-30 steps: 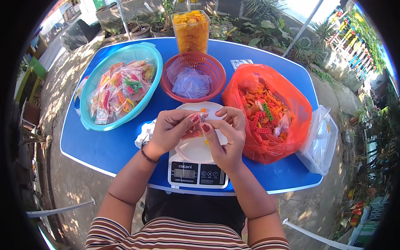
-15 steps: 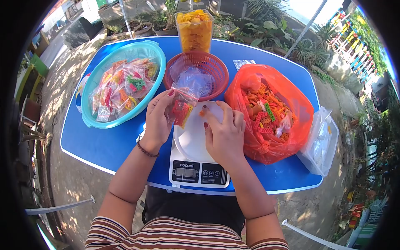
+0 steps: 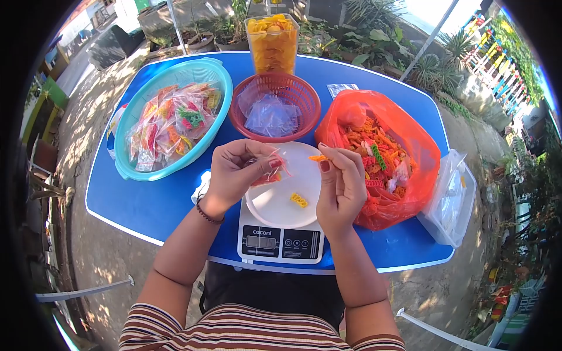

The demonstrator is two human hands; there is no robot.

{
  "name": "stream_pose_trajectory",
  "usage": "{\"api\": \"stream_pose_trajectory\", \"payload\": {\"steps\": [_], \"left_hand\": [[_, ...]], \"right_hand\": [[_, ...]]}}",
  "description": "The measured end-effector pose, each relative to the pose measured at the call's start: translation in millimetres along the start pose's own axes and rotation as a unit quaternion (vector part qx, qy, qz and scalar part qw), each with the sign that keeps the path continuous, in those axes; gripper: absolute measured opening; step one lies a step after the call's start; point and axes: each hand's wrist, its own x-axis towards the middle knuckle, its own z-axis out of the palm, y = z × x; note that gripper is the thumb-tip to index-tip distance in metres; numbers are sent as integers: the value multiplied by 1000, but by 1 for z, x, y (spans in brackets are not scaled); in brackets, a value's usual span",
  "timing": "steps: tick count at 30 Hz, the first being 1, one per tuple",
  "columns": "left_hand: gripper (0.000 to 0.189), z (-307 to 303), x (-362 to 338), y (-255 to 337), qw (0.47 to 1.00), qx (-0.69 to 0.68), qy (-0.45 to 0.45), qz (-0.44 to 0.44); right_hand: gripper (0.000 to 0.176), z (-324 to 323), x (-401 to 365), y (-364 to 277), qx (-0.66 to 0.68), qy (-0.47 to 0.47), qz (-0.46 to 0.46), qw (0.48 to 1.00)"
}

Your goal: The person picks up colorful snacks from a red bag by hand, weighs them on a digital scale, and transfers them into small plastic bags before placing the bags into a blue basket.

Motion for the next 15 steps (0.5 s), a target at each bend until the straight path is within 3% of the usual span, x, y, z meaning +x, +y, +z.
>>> {"api": "stream_pose_trajectory", "payload": {"steps": [1,4,15], "left_hand": [[18,1,-1,-1,1000,12,-4,6],[19,5,-3,1,999,30,-15,12],[25,6,-4,2,997,59,-32,24]], "right_hand": [[17,-1,-6,0,75,12,57,996],[18,-2,-10,1,118,-30,74,990],[16,-2,-8,-2,133,-28,79,988]]}}
